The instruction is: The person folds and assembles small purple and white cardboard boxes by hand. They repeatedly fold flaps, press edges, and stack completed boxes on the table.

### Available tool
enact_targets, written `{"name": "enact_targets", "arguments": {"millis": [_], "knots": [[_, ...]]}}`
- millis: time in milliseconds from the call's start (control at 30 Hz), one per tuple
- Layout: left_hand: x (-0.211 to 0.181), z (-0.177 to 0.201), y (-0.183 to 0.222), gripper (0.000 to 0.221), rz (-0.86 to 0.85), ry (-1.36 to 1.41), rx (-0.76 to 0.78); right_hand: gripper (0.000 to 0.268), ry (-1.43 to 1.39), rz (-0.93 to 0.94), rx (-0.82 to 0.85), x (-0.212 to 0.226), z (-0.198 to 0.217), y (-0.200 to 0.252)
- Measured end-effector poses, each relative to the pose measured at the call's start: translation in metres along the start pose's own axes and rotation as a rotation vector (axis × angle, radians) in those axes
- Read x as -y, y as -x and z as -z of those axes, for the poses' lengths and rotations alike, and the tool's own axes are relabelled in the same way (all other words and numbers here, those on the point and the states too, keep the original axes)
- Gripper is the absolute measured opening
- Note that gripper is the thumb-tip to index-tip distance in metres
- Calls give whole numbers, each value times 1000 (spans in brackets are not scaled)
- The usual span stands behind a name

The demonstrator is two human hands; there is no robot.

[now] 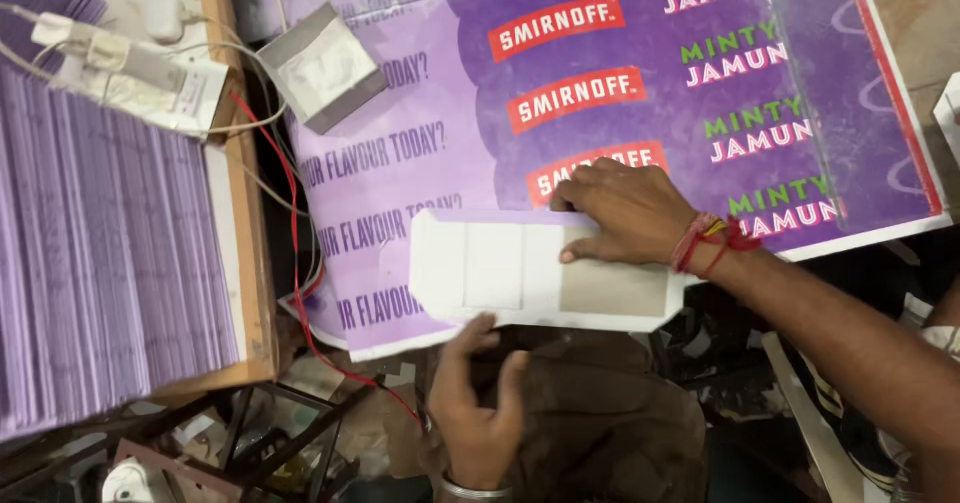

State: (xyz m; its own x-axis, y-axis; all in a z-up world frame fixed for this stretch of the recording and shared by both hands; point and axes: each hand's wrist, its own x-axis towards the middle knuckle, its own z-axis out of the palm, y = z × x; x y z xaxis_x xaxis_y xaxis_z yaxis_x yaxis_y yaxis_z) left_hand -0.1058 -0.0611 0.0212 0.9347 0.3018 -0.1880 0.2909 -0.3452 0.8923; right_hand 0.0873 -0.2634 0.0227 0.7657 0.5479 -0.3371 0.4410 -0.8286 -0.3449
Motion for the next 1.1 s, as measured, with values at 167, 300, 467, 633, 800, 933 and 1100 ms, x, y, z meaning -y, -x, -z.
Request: {"name": "enact_targets", "arguments": {"millis": [167, 300, 467, 633, 800, 933, 1100], "knots": [[-10, -14, -1, 90, -64, 522, -300, 49, -390, -66, -15, -17, -10, 25], [-34, -4, -17, 113, -419, 342, -223, 40, -1097, -82, -234, 4, -29, 56], [-58, 35, -89, 47, -137, 107, 269, 57, -1606, 46, -350, 37, -48, 71], [-70, 71, -142, 26, -238, -267, 569, 58, -1651, 206, -402, -11, -24, 70], [-76, 62, -186, 43, -478, -629, 712, 75, -664, -3, -380, -21, 35, 35], [-83, 28, -198, 46, -549, -790, 716, 94, -222, 229, -488, 8, 57, -4], [-89, 13, -189, 40, -414, -1049, 585, 79, 61, 111, 67, 30, 44, -37]]}}
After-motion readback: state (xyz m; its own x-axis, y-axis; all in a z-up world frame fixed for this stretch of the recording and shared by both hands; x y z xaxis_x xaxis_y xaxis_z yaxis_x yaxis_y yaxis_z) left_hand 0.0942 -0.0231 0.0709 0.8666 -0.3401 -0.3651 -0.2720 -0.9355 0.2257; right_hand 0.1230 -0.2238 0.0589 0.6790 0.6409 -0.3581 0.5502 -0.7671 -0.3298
